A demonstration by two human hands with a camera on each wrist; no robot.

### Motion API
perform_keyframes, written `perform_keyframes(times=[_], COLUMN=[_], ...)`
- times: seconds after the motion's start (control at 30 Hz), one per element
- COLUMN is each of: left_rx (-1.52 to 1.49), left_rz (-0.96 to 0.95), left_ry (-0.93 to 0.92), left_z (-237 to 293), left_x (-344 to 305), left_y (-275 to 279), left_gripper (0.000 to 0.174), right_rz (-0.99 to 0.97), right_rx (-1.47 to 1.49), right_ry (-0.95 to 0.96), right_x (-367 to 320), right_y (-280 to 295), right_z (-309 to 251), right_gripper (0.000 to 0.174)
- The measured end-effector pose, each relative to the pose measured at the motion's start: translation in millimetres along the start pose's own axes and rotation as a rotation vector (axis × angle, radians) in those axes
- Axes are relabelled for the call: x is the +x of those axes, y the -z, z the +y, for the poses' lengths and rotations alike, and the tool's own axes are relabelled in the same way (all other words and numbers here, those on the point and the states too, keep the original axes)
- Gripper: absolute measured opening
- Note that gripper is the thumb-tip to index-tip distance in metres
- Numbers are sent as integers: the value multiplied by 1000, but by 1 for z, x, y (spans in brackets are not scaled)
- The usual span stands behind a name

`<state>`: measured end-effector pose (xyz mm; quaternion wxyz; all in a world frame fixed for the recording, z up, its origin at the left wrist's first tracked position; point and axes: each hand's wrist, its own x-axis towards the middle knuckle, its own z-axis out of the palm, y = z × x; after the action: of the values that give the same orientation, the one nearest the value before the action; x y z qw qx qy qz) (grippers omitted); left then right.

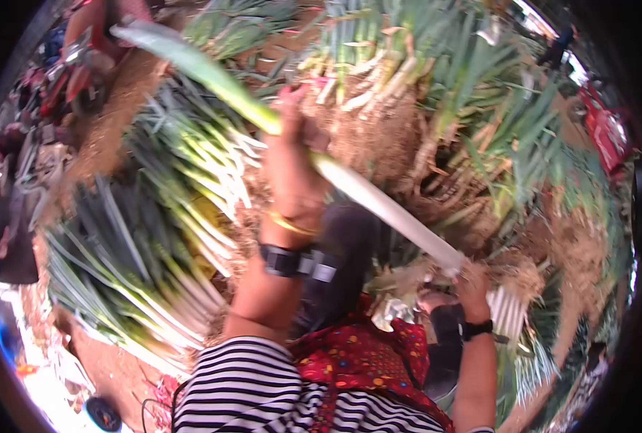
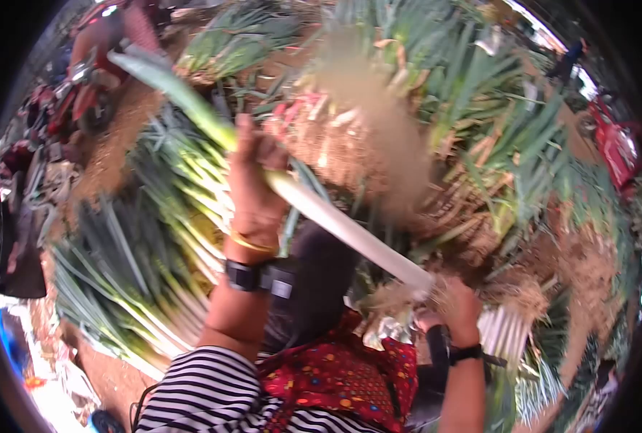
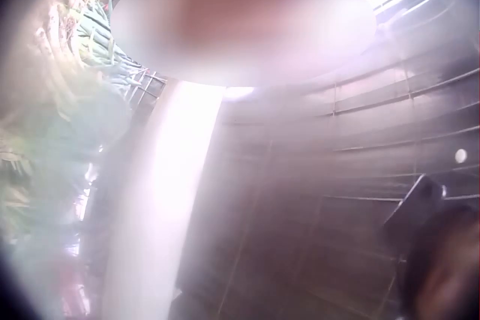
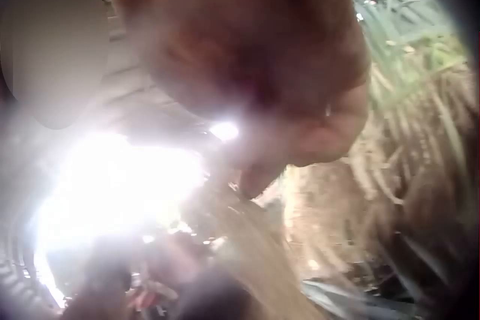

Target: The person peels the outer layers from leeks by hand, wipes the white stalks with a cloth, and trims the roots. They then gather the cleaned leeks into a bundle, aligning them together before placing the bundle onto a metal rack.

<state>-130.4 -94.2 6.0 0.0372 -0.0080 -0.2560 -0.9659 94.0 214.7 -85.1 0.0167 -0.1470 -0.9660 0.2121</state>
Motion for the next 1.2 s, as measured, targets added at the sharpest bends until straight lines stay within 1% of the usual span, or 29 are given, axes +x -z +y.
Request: perform_keyframes(times=[0.03, 0.07, 0.1, 0.13, 0.17, 0.2, 0.23, 0.27, 0.33, 0.37, 0.4, 0.47, 0.53, 0.57, 0.63, 0.67, 0.73, 0.8, 0.83, 0.87, 0.9, 0.93, 0.97, 1.0, 1.03, 1.1, 1.13, 1.17, 1.2], left_rx=[-41, -109, -80, -126, -173, -163, -150, -188, -234, -245, -284, -284, -212, -191, 34, 152, 198, 197, 250, 314, 378, 632, 883, 1001, 1126, 1298, 1295, 1757, 1809], left_rz=[56, 16, 18, 19, -43, -38, -32, -10, 8, 3, 0, 25, 50, 98, 150, 310, 330, 349, 459, 440, 420, 494, 563, 543, 520, 505, 499, 619, 627], left_ry=[34, 39, 40, 51, 68, 41, 9, 45, 60, 42, 70, 78, 37, 33, -19, -83, -59, -61, -111, -129, -146, -41, 64, 45, 33, 65, 60, 209, 284], left_z=[5, 12, 26, 36, 42, 47, 51, 54, 59, 62, 66, 80, 99, 109, 123, 127, 159, 190, 195, 213, 243, 277, 303, 320, 330, 331, 357, 335, 313], left_x=[8, 17, 14, 11, 16, 18, 20, 24, 33, 37, 39, 51, 69, 84, 107, 109, 136, 159, 155, 171, 191, 200, 197, 180, 161, 130, 109, 135, 129], left_y=[8, 21, 18, 15, 29, 37, 43, 49, 65, 72, 75, 91, 114, 134, 172, 176, 220, 254, 241, 272, 319, 352, 372, 383, 389, 403, 483, 488, 498], left_gripper=[23, 24, 32, 30, 28, 28, 28, 29, 31, 31, 31, 32, 33, 30, 24, 18, 14, 15, 16, 20, 26, 33, 41, 44, 48, 56, 56, 70, 62], right_rz=[-59, -17, -60, -123, -162, -343, -399, -538, -568, -646, -718, -781, -541, -536, -321, -318, -399, -385, -377, -202, -140, -76, -75, -112, -113, -295, -311, -326, -397], right_rx=[-132, -122, 63, 251, 611, 760, 998, 1630, 1259, 1353, 1331, 1298, 793, 789, 562, 563, 371, 385, 397, 478, 513, 545, 576, 307, 309, 300, 179, 54, -12], right_ry=[-89, 329, 215, 122, 50, -138, -87, 194, 105, 129, 122, 120, 196, 196, 353, 351, 296, 273, 254, 390, 181, -29, -65, -209, -216, -476, -278, -80, 5], right_x=[-4, 2, 3, 7, 8, 9, 8, 5, 15, 16, 16, 16, 15, 16, 20, 19, 18, 18, 19, 17, 16, 13, 11, 4, -5, -22, -28, -37, -41], right_y=[21, -12, -21, -13, -4, 6, -14, -74, -11, 0, -8, -10, 1, 5, 14, 20, 28, 30, 30, 26, 23, 29, 45, 59, 58, 35, 19, -2, -37], right_z=[-53, 18, 18, -16, -48, -75, -76, -46, -140, -157, -159, -153, -141, -130, -107, -102, -96, -87, -81, -68, -41, -15, 1, 16, 30, 60, 61, 62, 78], right_gripper=[24, 41, 47, 47, 43, 43, 46, 48, 51, 54, 42, 32, 26, 26, 27, 27, 26, 25, 24, 23, 23, 24, 25, 26, 26, 27, 26, 26, 26])
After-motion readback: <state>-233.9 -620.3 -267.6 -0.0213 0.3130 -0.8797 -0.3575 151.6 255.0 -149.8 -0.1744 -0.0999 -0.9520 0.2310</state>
